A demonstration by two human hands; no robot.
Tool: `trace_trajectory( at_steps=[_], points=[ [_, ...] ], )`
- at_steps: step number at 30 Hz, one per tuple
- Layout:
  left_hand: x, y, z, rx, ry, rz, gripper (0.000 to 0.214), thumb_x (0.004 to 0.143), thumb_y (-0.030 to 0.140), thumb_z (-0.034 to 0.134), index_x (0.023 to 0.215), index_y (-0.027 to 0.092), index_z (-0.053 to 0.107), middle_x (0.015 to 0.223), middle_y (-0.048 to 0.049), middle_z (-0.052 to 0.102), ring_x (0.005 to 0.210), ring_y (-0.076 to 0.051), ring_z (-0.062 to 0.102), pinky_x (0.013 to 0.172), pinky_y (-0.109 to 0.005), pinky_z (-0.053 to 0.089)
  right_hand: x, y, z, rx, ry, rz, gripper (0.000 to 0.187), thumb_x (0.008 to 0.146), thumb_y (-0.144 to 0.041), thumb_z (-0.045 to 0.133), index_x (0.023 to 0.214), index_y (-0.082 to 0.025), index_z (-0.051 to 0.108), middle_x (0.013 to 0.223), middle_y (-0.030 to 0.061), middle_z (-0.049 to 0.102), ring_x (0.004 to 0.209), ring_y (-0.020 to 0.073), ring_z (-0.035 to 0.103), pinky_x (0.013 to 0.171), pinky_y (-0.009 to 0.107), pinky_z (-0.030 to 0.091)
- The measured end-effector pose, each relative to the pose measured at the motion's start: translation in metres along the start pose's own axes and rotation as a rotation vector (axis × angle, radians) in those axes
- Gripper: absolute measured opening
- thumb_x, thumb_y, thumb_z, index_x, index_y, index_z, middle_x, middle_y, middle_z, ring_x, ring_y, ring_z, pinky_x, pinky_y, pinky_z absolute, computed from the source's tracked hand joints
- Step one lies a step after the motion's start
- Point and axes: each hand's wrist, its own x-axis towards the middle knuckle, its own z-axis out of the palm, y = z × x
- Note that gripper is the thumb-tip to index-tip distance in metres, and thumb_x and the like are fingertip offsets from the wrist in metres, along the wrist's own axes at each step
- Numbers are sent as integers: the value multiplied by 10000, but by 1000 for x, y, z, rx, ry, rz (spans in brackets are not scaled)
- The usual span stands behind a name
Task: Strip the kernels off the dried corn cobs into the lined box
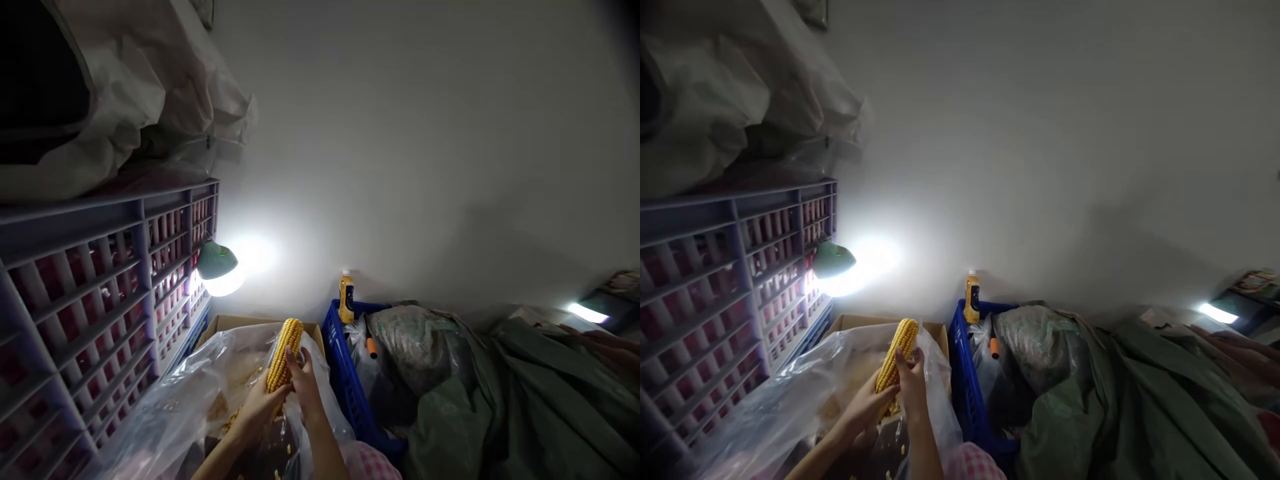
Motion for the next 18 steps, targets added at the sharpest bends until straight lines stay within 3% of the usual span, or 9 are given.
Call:
trace_trajectory(
  at_steps=[2, 4, 8, 10, 12, 14, 15, 18],
  points=[
    [0, 2, -3, 242, 36, 59, 436, 681, 459, 660, 979, 150, 583, 1019, -128, 652, 948, -277, 581, 816, -317, 441, 10, 19, 1, 72, -84, 62, 622, 672, -604, 617, 1102, -166, 515, 921, 79, 655, 831, 238, 652, 650, 302, 508],
    [-3, 4, -7, 489, -1, 35, 403, 687, 501, 633, 893, 159, 575, 881, -99, 659, 801, -252, 588, 717, -309, 441, 19, 29, -2, 68, -84, 125, 528, 739, -643, 488, 947, -163, 561, 813, 77, 661, 756, 229, 655, 585, 295, 499],
    [-10, 5, -19, 624, -356, -202, 456, 759, 635, 441, 790, 201, 577, 619, -29, 602, 505, -197, 530, 536, -302, 412, 38, 42, -17, -39, -92, 250, 514, 847, -572, 262, 780, -166, 571, 689, 88, 643, 664, 203, 648, 549, 283, 490],
    [-11, -5, -26, 740, -403, -218, 427, 723, 628, 487, 627, 221, 576, 531, -32, 557, 512, -228, 545, 591, -356, 435, 49, 48, -27, -127, -109, 275, 482, 845, -543, 306, 785, -156, 587, 669, 81, 640, 654, 196, 645, 549, 273, 482],
    [-9, -24, -33, 862, -305, -159, 360, 619, 531, 627, 453, 234, 510, 468, -49, 513, 551, -287, 576, 663, -444, 445, 59, 52, -37, -238, -137, 270, 399, 800, -506, 457, 826, -138, 610, 687, 71, 651, 677, 193, 645, 569, 263, 475],
    [-4, -48, -37, 925, -176, -161, 299, 554, 416, 671, 401, 231, 492, 457, -79, 520, 606, -370, 605, 692, -551, 425, 69, 54, -48, -374, -175, 244, 325, 699, -417, 635, 859, -134, 632, 736, 56, 669, 725, 190, 645, 604, 251, 467],
    [-1, -60, -39, 946, -108, -173, 255, 553, 400, 670, 431, 224, 532, 489, -99, 556, 661, -400, 618, 717, -584, 413, 74, 55, -54, -451, -195, 232, 320, 644, -365, 694, 863, -137, 644, 760, 50, 678, 749, 193, 645, 619, 248, 462],
    [9, -81, -46, 1058, -76, -313, 252, 639, 436, 613, 631, 190, 666, 730, -181, 675, 861, -456, 617, 784, -647, 373, 87, 55, -71, -697, -258, 226, 323, 544, -302, 767, 807, -135, 679, 796, 68, 699, 787, 231, 653, 632, 268, 454]
  ],
)
